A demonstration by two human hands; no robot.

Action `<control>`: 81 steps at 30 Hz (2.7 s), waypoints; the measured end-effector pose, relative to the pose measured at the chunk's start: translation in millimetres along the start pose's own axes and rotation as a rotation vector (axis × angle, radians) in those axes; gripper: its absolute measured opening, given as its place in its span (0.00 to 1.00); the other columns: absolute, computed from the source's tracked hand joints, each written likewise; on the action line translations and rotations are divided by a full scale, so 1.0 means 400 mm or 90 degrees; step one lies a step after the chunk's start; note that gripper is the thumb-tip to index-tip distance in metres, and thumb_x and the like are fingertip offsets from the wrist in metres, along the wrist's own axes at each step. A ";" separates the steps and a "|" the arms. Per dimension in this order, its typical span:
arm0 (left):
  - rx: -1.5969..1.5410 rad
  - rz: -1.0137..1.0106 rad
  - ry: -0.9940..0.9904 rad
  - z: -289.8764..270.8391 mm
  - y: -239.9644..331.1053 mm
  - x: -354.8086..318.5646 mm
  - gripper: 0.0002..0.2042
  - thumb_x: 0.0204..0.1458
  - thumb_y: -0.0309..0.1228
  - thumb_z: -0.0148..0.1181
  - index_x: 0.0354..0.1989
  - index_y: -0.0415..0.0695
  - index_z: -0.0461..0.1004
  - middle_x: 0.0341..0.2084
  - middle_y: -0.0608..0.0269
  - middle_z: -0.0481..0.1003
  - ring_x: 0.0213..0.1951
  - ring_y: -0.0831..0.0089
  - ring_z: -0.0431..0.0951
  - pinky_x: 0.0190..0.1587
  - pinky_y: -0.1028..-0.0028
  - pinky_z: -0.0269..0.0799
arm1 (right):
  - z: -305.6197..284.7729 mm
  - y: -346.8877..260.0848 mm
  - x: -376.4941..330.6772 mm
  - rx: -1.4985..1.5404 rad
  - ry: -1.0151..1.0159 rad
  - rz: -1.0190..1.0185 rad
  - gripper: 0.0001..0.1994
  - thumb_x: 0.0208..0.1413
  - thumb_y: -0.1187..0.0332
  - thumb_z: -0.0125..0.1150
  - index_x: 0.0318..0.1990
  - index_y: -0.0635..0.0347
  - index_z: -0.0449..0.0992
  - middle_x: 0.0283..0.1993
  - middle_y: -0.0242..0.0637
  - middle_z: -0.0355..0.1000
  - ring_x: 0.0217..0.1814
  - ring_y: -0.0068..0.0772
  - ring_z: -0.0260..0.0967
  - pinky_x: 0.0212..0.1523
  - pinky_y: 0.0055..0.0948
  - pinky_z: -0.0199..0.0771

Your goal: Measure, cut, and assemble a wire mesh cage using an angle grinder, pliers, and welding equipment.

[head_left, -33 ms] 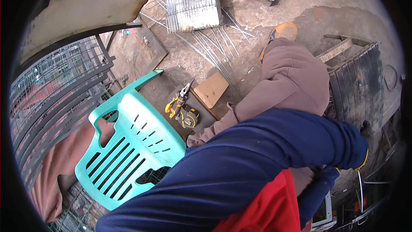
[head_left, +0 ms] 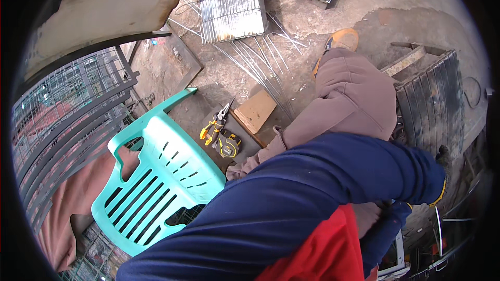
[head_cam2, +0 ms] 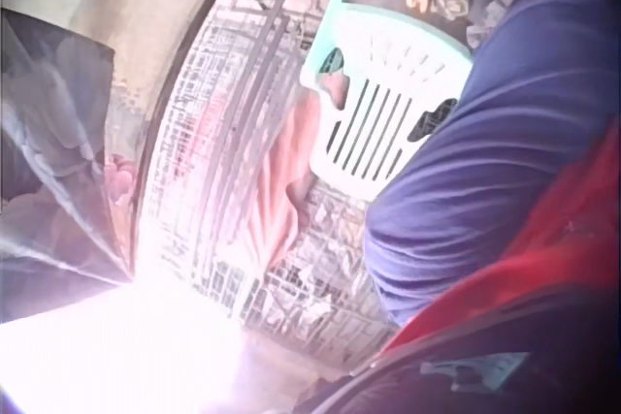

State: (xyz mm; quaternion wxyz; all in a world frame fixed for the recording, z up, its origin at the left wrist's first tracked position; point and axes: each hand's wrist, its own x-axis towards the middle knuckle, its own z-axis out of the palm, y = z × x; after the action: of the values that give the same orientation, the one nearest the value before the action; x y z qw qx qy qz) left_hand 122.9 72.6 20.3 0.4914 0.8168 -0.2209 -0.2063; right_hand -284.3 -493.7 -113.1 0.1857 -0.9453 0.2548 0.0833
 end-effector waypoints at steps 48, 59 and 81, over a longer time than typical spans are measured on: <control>0.266 0.223 -0.142 0.290 -0.778 0.503 0.24 0.61 0.46 0.53 0.64 0.52 0.68 0.60 0.59 0.70 0.55 0.61 0.74 0.59 0.67 0.68 | 0.076 -0.463 0.129 0.671 0.219 0.606 0.42 0.60 0.37 0.49 0.70 0.64 0.56 0.72 0.46 0.55 0.70 0.44 0.58 0.68 0.39 0.59; 0.277 -0.294 0.645 -0.089 -0.725 -0.127 0.19 0.54 0.37 0.63 0.51 0.42 0.75 0.47 0.50 0.75 0.53 0.55 0.73 0.57 0.62 0.68 | 0.047 -0.240 0.088 0.491 0.212 0.499 0.35 0.65 0.46 0.47 0.72 0.59 0.54 0.74 0.42 0.52 0.72 0.37 0.55 0.70 0.33 0.54; -0.111 -0.641 0.643 -0.302 -1.016 -0.370 0.31 0.44 0.52 0.72 0.48 0.41 0.71 0.35 0.63 0.75 0.34 0.73 0.76 0.36 0.72 0.72 | 0.050 -0.398 0.101 0.661 0.273 0.588 0.42 0.59 0.40 0.56 0.69 0.66 0.58 0.71 0.46 0.57 0.68 0.41 0.59 0.68 0.35 0.58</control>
State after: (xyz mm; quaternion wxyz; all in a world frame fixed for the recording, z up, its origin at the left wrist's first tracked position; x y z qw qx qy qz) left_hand 133.2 412.4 -273.0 0.4424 0.7729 0.4544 -0.0217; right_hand -169.4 -376.5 -92.5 0.5021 -0.5267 0.6656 -0.1656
